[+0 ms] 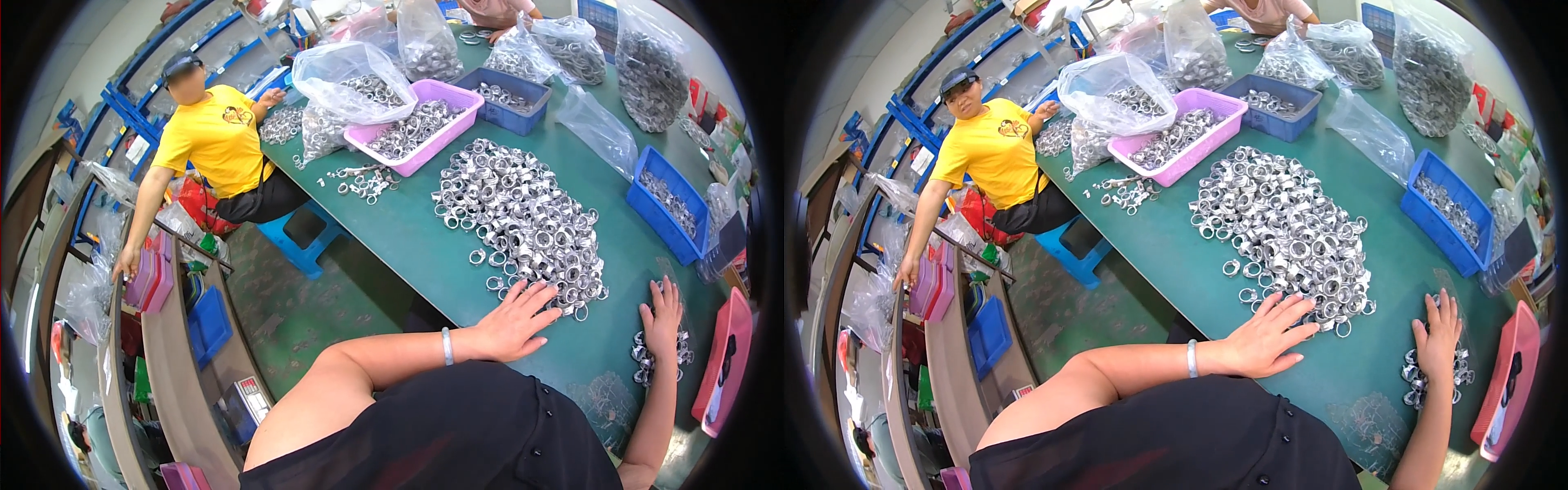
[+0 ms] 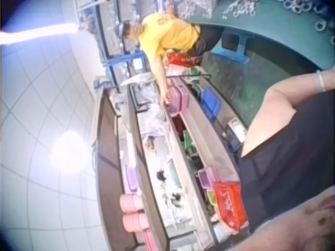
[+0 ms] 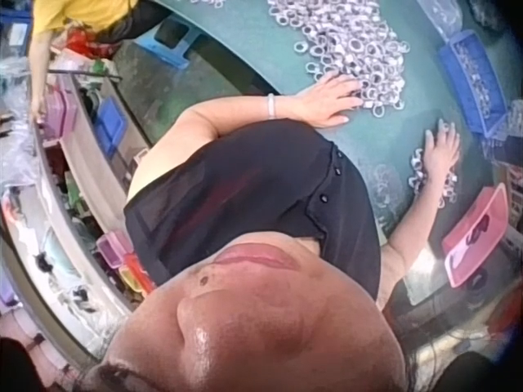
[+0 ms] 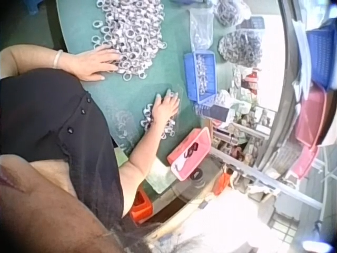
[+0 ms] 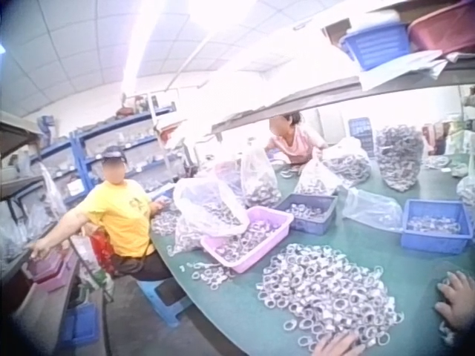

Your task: The person sorts through a large pile of metal rings on a table, picking them up individually or in small groups and placing them into a separate pile.

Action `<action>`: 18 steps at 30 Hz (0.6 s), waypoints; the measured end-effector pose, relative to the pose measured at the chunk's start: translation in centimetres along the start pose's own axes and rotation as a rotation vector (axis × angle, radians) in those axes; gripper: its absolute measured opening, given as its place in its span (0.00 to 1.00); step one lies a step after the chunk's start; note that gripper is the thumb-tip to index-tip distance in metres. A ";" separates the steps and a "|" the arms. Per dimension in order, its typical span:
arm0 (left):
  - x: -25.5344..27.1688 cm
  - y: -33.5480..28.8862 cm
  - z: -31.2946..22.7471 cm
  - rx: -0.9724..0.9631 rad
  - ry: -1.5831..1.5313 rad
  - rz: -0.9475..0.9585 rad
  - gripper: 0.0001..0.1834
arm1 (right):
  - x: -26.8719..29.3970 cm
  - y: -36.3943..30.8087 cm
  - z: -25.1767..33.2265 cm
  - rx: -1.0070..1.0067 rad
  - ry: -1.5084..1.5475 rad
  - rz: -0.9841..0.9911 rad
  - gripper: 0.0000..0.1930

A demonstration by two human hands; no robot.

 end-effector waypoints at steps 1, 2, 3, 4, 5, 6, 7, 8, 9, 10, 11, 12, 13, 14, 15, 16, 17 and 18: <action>0.0 0.0 0.0 -0.002 -0.002 0.001 0.29 | -0.1 0.0 -0.1 -0.004 -0.007 0.019 0.26; 0.0 0.0 0.0 0.002 0.001 -0.001 0.29 | -0.1 0.1 -0.1 0.000 -0.005 0.020 0.26; 0.1 0.0 0.0 0.000 0.001 -0.001 0.29 | -0.1 0.1 -0.2 0.000 -0.007 0.018 0.26; 0.1 0.0 -0.1 -0.001 0.001 -0.001 0.30 | -0.2 0.1 -0.2 -0.001 -0.008 0.017 0.26; 0.1 0.0 -0.1 0.001 0.003 -0.002 0.30 | -0.2 0.1 -0.2 0.002 -0.007 0.016 0.26; 0.1 0.0 -0.1 0.000 0.004 -0.005 0.30 | -0.3 0.1 -0.2 0.003 -0.007 0.014 0.26; 0.0 -0.1 -0.1 0.000 0.006 -0.007 0.30 | -0.3 0.1 -0.2 0.003 -0.007 0.011 0.26; 0.0 -0.1 -0.1 0.000 0.006 -0.007 0.30 | -0.5 0.0 -0.4 0.003 -0.007 0.010 0.26; 0.0 -0.1 0.0 -0.004 0.008 -0.012 0.30 | -0.5 0.0 -0.5 0.013 -0.004 -0.013 0.26; 0.0 -0.1 0.0 -0.007 0.010 -0.016 0.30 | -0.6 0.0 -0.5 0.023 0.000 -0.037 0.26; 0.0 -0.1 0.0 -0.006 0.010 -0.016 0.30 | -0.6 0.0 -0.5 0.024 0.000 -0.037 0.26; 0.0 -0.1 0.0 -0.005 0.010 -0.014 0.30 | -0.6 0.0 -0.5 0.023 -0.003 -0.033 0.26; 0.0 -0.1 0.0 -0.004 0.009 -0.011 0.30 | -0.6 0.1 -0.6 0.022 -0.006 -0.029 0.26; 0.0 -0.1 0.0 -0.004 0.009 -0.011 0.30 | -0.7 0.1 -0.6 0.022 -0.006 -0.029 0.26; 0.0 -0.1 0.0 -0.003 0.009 -0.008 0.30 | -0.7 0.0 -0.6 0.026 -0.004 -0.032 0.26; 0.0 -0.1 0.0 -0.003 0.009 -0.005 0.30 | -0.7 0.0 -0.6 0.030 -0.003 -0.034 0.27; 0.0 -0.1 0.0 -0.002 0.009 -0.005 0.30 | -0.8 0.0 -0.7 0.030 -0.003 -0.034 0.27; -0.1 -0.1 0.0 0.000 0.015 -0.007 0.30 | -0.8 0.0 -0.8 0.036 -0.004 -0.038 0.27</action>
Point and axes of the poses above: each hand's wrist, its own y-axis towards the middle knuckle, its own x-axis out of the back of the hand, z = x × y, the point moved 4 cm from there along y, towards the middle knuckle, and after that the axes turned 3 degrees about -z, right-handed, at the moved point
